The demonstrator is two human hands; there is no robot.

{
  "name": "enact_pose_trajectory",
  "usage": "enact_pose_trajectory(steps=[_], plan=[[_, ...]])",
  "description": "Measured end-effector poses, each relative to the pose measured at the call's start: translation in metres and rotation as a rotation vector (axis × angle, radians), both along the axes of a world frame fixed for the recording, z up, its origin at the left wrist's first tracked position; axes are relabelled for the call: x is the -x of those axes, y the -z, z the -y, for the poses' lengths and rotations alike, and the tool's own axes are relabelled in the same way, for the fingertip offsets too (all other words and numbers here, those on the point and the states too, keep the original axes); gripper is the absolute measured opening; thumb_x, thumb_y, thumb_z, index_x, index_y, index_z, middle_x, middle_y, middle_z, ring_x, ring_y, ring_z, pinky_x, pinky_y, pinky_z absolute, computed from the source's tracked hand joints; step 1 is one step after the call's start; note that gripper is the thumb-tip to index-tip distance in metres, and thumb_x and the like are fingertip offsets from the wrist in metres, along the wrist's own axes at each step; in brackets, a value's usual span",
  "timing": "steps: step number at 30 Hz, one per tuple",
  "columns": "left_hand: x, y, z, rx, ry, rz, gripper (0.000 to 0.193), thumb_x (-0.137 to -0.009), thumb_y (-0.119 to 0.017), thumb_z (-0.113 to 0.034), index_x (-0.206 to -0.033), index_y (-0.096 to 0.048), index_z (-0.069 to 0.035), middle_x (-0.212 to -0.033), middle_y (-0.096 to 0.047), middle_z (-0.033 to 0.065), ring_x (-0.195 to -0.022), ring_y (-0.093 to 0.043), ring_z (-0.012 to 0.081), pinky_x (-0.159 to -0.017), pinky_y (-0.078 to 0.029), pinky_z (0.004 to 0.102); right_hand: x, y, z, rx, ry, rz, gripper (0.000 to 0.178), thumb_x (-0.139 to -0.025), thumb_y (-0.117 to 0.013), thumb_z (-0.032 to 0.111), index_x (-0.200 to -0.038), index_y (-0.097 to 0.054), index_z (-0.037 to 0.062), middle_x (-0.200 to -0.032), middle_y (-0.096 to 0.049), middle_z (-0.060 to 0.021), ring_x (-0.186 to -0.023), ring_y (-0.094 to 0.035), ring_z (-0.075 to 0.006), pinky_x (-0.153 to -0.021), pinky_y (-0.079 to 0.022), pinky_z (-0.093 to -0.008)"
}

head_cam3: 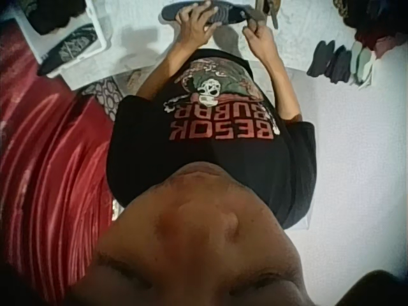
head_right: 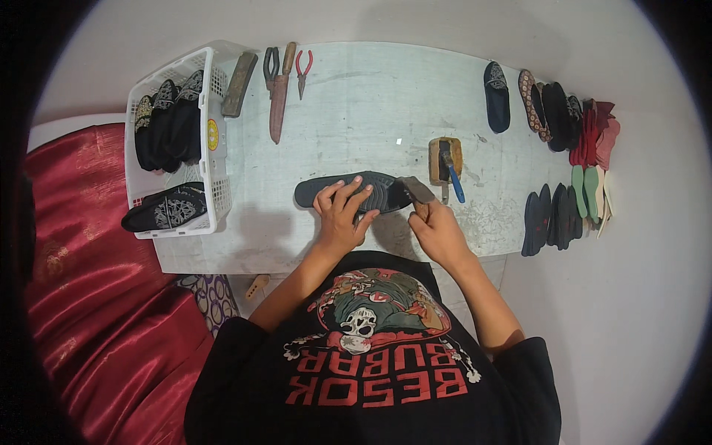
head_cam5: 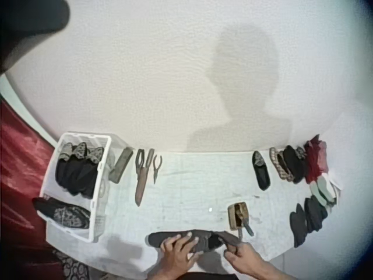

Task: The person hammers a shoe sole using a hammer, handles shoes in a basket and on the table, applies adhesive to a sole with a brush, and fits the sole onto a shoe.

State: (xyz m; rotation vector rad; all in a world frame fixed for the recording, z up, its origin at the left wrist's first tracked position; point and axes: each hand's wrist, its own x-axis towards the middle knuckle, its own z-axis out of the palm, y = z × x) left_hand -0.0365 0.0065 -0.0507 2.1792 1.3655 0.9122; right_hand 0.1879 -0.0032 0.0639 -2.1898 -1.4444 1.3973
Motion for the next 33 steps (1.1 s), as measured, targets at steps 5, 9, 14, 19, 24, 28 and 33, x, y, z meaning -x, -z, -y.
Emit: enact_pose_trajectory(steps=[5,9,14,19,24,28,33], plan=[[0.000,0.006,0.000,-0.013,-0.001,0.003,0.050,-0.085,-0.080,-0.040,-0.129,-0.071,-0.017,-0.145,-0.058,0.0018,-0.130,-0.040,0.0288,-0.110,-0.026,0.0476,0.006,-0.007,-0.004,-0.041,0.036,-0.003,0.026,-0.091,-0.060,0.017,-0.100,-0.056,-0.0075,-0.069,-0.057,-0.0217,-0.063,-0.058,-0.0327,-0.066,-0.047,-0.0444],[0.001,0.009,0.003,-0.041,-0.013,0.000,0.049,-0.086,-0.079,-0.041,-0.128,-0.072,-0.018,-0.146,-0.058,0.0014,-0.130,-0.040,0.0289,-0.110,-0.027,0.0479,0.012,-0.015,-0.004,-0.090,-0.074,0.076,0.029,-0.090,-0.061,0.017,-0.103,-0.058,-0.0082,-0.070,-0.059,-0.0213,-0.064,-0.059,-0.0325,-0.067,-0.048,-0.0442],[0.000,0.008,0.003,-0.032,-0.017,0.000,0.049,-0.086,-0.079,-0.042,-0.128,-0.072,-0.018,-0.144,-0.058,0.0023,-0.130,-0.040,0.0297,-0.109,-0.028,0.0488,0.007,-0.035,-0.035,-0.010,0.017,-0.038,0.030,-0.089,-0.062,0.017,-0.105,-0.058,-0.0084,-0.072,-0.060,-0.0224,-0.067,-0.060,-0.0325,-0.068,-0.048,-0.0436],[-0.002,0.007,0.004,-0.007,-0.054,0.086,0.048,-0.084,-0.082,-0.040,-0.125,-0.073,-0.016,-0.131,-0.060,0.0070,-0.127,-0.044,0.0319,-0.109,-0.030,0.0497,0.022,-0.018,-0.040,-0.119,-0.069,0.018,0.032,-0.088,-0.061,0.018,-0.107,-0.059,-0.0077,-0.078,-0.062,-0.0247,-0.072,-0.063,-0.0359,-0.071,-0.050,-0.0439],[0.000,0.010,0.003,-0.050,-0.056,0.082,0.045,-0.080,-0.085,-0.041,-0.115,-0.076,-0.015,-0.122,-0.061,0.0084,-0.123,-0.050,0.0336,-0.107,-0.033,0.0505,0.026,-0.013,-0.038,-0.021,-0.038,-0.027,0.037,-0.087,-0.060,0.019,-0.111,-0.061,-0.0086,-0.090,-0.068,-0.0335,-0.088,-0.067,-0.0491,-0.081,-0.052,-0.0485],[-0.001,0.015,0.003,-0.071,-0.058,0.081,0.045,-0.080,-0.085,-0.043,-0.115,-0.077,-0.015,-0.122,-0.061,0.0079,-0.124,-0.050,0.0331,-0.107,-0.033,0.0510,0.030,-0.015,-0.041,-0.096,-0.117,0.080,0.037,-0.087,-0.061,0.020,-0.110,-0.061,-0.0093,-0.088,-0.068,-0.0334,-0.087,-0.067,-0.0501,-0.080,-0.052,-0.0499],[0.001,0.022,0.006,-0.092,-0.055,0.067,0.044,-0.079,-0.084,-0.039,-0.116,-0.077,-0.017,-0.125,-0.061,0.0074,-0.126,-0.049,0.0315,-0.108,-0.033,0.0524,0.046,-0.043,-0.060,-0.044,-0.130,0.058,0.034,-0.086,-0.062,0.021,-0.102,-0.062,-0.0085,-0.083,-0.068,-0.0329,-0.085,-0.066,-0.0519,-0.079,-0.053,-0.0519]])
